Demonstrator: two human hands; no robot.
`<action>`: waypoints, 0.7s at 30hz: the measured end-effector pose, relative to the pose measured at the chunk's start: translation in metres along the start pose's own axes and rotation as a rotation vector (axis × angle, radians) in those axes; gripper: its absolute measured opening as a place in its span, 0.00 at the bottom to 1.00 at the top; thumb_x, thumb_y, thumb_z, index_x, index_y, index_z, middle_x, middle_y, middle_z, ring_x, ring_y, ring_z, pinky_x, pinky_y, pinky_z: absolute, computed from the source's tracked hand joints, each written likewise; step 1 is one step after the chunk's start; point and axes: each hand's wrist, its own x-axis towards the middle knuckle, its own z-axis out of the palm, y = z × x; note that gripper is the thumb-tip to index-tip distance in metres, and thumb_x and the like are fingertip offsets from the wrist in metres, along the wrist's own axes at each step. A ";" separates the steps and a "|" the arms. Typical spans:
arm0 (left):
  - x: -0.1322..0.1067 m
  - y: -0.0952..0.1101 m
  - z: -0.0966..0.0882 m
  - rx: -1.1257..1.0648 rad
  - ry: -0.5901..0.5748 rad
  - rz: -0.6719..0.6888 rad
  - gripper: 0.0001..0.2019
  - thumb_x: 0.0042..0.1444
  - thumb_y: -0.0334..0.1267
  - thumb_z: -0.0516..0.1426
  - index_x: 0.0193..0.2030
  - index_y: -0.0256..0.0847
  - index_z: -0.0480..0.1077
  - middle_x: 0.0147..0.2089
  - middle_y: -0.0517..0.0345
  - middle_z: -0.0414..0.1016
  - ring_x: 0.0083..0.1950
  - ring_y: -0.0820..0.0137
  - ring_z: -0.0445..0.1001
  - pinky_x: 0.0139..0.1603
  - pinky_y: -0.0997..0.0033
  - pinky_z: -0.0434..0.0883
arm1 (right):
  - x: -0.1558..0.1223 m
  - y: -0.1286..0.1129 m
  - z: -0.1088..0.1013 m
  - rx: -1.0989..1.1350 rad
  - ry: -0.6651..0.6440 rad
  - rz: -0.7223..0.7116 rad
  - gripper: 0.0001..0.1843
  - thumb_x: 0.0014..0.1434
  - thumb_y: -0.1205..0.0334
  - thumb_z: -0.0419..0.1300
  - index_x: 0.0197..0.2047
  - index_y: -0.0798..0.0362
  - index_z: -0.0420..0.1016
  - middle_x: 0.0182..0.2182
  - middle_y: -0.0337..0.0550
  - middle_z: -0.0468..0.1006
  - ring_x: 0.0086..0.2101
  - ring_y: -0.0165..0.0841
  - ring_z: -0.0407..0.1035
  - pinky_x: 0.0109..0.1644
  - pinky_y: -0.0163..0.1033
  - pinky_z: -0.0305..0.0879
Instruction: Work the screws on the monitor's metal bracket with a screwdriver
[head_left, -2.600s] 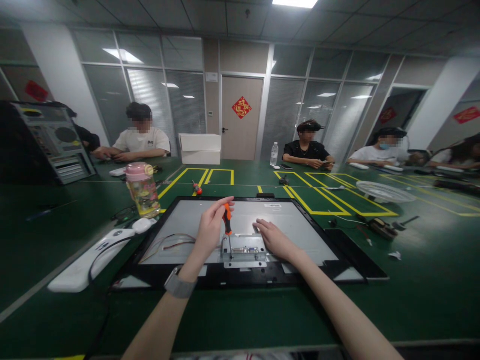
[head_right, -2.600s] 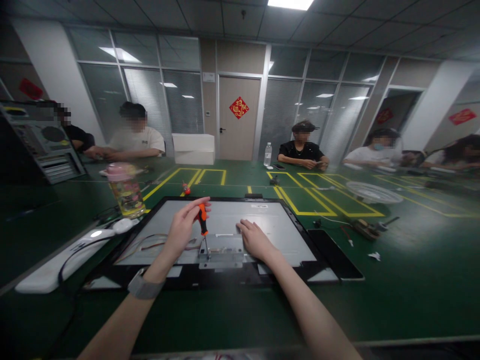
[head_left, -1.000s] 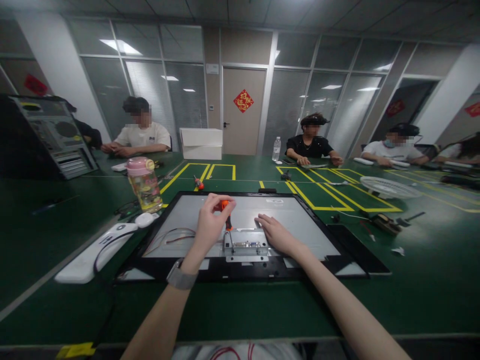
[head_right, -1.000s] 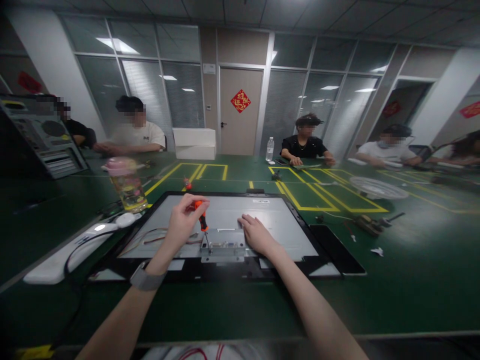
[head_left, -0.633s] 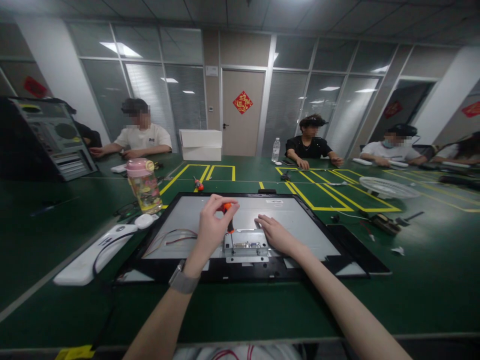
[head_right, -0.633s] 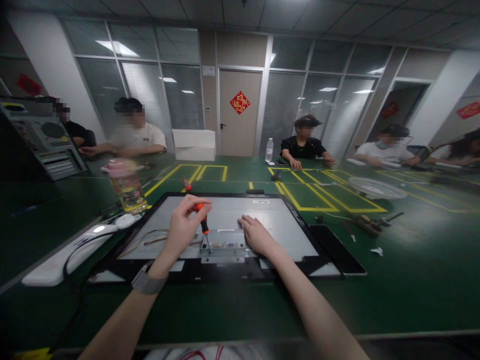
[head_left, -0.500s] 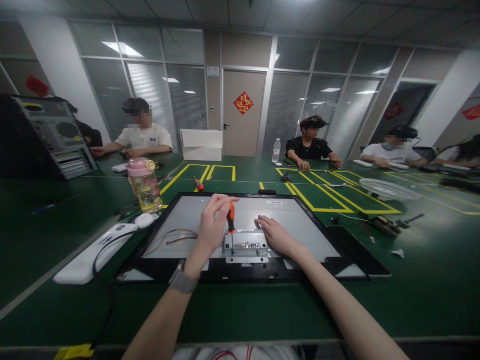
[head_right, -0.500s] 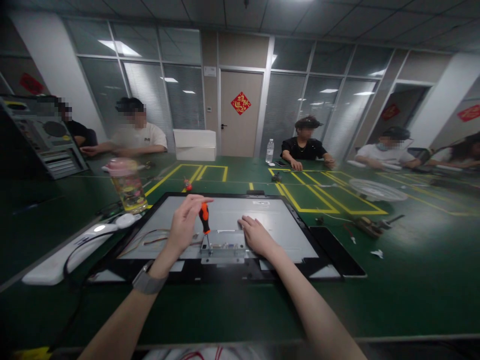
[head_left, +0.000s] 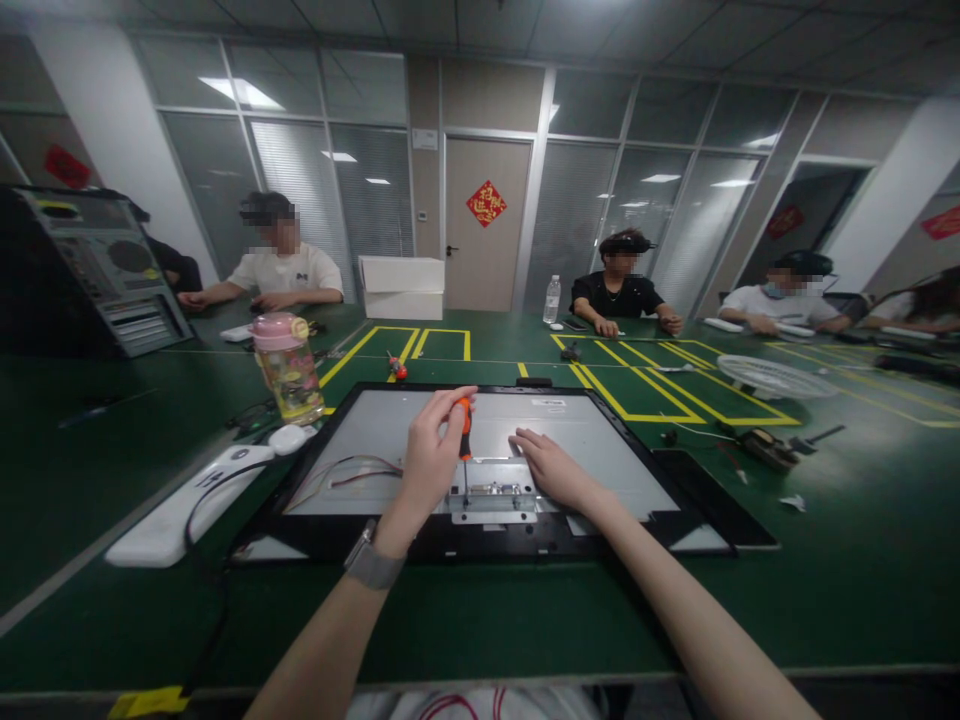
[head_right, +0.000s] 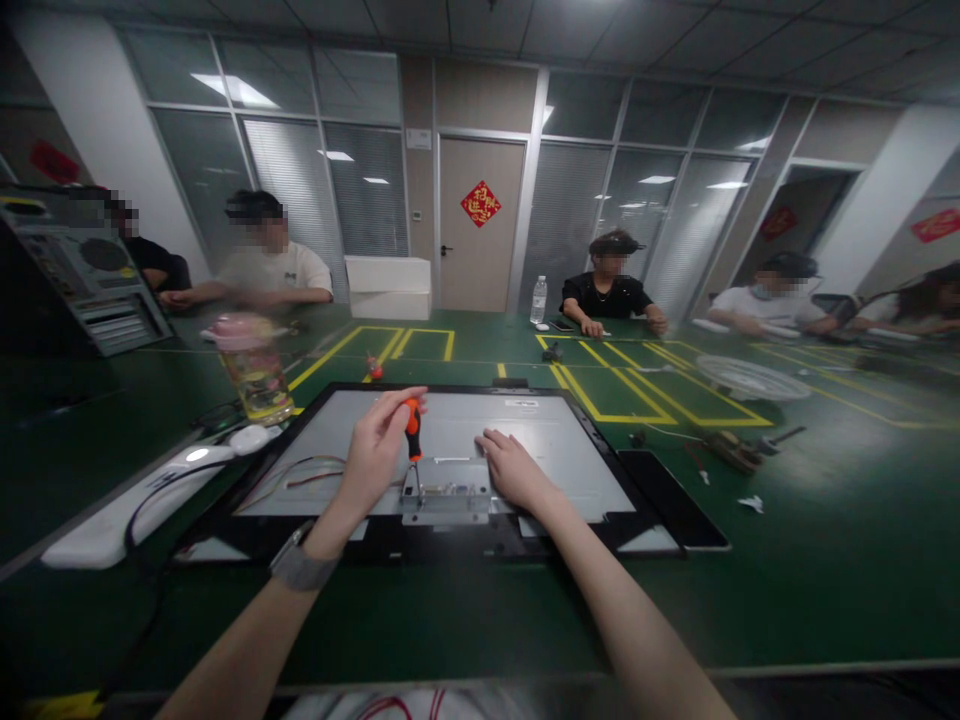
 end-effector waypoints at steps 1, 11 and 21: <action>0.000 0.000 0.000 0.012 0.009 0.008 0.11 0.64 0.36 0.54 0.47 0.43 0.77 0.43 0.55 0.74 0.44 0.68 0.74 0.48 0.67 0.70 | 0.000 0.000 0.000 0.001 0.000 0.000 0.26 0.68 0.71 0.43 0.66 0.60 0.66 0.67 0.59 0.64 0.66 0.45 0.59 0.70 0.54 0.54; 0.004 0.000 -0.001 -0.055 0.008 -0.048 0.13 0.63 0.37 0.52 0.44 0.43 0.78 0.41 0.55 0.74 0.43 0.68 0.73 0.46 0.68 0.71 | -0.001 0.000 0.000 0.013 0.011 -0.005 0.26 0.68 0.70 0.44 0.67 0.59 0.66 0.67 0.60 0.64 0.66 0.44 0.59 0.70 0.55 0.54; 0.003 0.001 -0.003 -0.053 -0.006 -0.034 0.13 0.63 0.39 0.52 0.42 0.44 0.79 0.41 0.56 0.72 0.43 0.67 0.72 0.45 0.68 0.70 | -0.001 0.000 0.000 0.011 0.015 -0.004 0.26 0.69 0.70 0.43 0.66 0.58 0.66 0.66 0.59 0.65 0.66 0.44 0.60 0.70 0.56 0.54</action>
